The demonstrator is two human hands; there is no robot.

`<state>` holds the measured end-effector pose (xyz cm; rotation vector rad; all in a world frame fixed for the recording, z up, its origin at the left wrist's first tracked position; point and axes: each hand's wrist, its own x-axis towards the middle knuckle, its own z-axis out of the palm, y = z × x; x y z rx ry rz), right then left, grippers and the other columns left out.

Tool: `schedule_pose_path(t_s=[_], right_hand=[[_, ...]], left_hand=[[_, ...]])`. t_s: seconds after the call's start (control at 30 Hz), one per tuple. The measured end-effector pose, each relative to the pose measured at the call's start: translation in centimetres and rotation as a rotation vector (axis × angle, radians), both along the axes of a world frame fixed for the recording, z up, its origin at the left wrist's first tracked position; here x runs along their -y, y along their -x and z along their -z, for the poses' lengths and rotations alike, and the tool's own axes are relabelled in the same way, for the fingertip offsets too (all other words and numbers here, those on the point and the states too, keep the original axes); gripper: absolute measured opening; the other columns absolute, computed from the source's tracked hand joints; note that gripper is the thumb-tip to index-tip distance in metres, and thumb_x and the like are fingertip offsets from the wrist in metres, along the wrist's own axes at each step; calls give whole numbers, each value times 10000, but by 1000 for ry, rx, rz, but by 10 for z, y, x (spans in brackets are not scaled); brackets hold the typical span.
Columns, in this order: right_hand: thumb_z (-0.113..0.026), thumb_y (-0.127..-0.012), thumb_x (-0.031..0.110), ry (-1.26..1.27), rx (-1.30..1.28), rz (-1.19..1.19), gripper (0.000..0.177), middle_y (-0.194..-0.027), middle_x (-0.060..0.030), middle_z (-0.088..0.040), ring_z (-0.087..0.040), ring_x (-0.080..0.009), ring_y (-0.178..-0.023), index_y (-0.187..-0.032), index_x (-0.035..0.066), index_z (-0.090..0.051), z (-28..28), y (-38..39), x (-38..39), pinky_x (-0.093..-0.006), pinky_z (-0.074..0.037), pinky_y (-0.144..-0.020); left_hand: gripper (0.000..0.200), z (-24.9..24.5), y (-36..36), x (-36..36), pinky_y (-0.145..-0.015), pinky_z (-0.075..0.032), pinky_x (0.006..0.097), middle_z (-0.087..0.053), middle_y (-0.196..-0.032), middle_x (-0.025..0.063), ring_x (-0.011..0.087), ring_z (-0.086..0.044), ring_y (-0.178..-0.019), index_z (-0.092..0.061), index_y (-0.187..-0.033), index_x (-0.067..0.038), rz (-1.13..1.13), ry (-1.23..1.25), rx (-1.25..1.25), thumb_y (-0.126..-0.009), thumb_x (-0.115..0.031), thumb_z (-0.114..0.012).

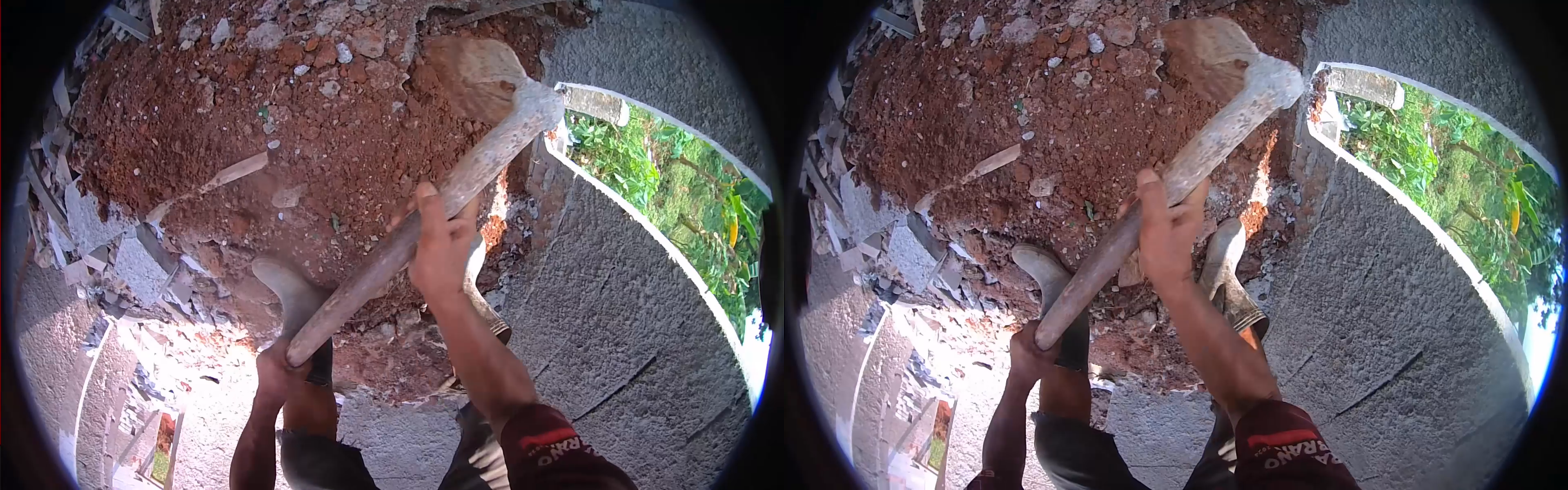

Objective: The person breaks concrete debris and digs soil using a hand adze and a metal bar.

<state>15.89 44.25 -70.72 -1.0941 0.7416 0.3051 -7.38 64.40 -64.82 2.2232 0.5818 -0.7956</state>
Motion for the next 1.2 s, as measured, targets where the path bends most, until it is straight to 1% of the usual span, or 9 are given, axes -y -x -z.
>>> schedule_pose_path(t_s=[0.17,0.37,0.43,0.5,0.67,0.73,0.8,0.87,1.2], right_hand=[[-661,-866,133,271,106,-141,271,-747,-90,-564,-588,-202,-591,-1003,88,-431,118,-115,118,-378,-561,-519],[-673,-838,142,614,286,-415,352,-779,-102,-584,-586,-169,-574,-1061,30,-425,245,-179,118,-315,-532,-485],[-653,-836,212,1119,290,-698,448,-894,-141,-600,-625,-220,-696,-1136,-21,-416,274,-182,105,-370,-538,-566],[-643,-835,247,1367,247,-845,505,-951,-161,-608,-644,-245,-757,-1174,-46,-411,282,-170,109,-398,-541,-607],[-662,-812,270,925,-135,-911,563,-947,-161,-610,-629,-241,-804,-1192,-57,-406,284,-151,133,-385,-509,-656],[-660,-812,271,722,-305,-949,537,-922,-157,-619,-620,-228,-781,-1168,-59,-427,216,-130,122,-362,-496,-656],[-688,-793,309,963,-254,-1080,555,-1029,-215,-632,-621,-340,-994,-1141,-51,-449,240,-91,134,-365,-501,-832],[-710,-776,306,983,-256,-1101,564,-1037,-205,-632,-622,-296,-929,-1133,-58,-469,206,-67,125,-362,-492,-838],[-663,-808,144,393,-626,-464,322,-851,-93,-588,-567,-211,-722,-1072,18,-530,137,-71,101,-380,-490,-600]], left_hand=[[407,172,-67,168,-651,-545,422,-671,-801,207,357,-679,-741,-605,-997,-8,-61,136,33,-710,-253,-758],[447,268,-99,276,-709,-543,409,-680,-864,205,350,-683,-790,-592,-1089,4,-419,300,22,-734,-232,-726],[430,273,-104,288,-716,-542,408,-678,-873,210,354,-681,-792,-590,-1081,7,-457,327,-23,-736,-218,-715],[409,258,-97,290,-701,-529,464,-656,-830,238,410,-657,-794,-571,-1006,33,-524,335,-123,-714,-227,-690],[385,162,-97,290,-678,-519,474,-643,-805,256,430,-649,-788,-551,-975,38,-580,358,-260,-711,-215,-671],[402,118,-89,290,-671,-516,486,-639,-797,263,437,-646,-778,-545,-983,48,-568,364,-343,-714,-222,-672],[415,77,-67,291,-675,-517,470,-640,-812,259,411,-660,-769,-542,-989,59,-608,415,-503,-732,-236,-681],[445,36,-78,262,-683,-515,452,-642,-829,257,390,-665,-776,-539,-999,65,-583,471,-650,-745,-265,-696],[583,-52,-148,135,-695,-496,394,-634,-829,222,302,-653,-784,-517,-1033,78,-222,469,-705,-779,-396,-739]])
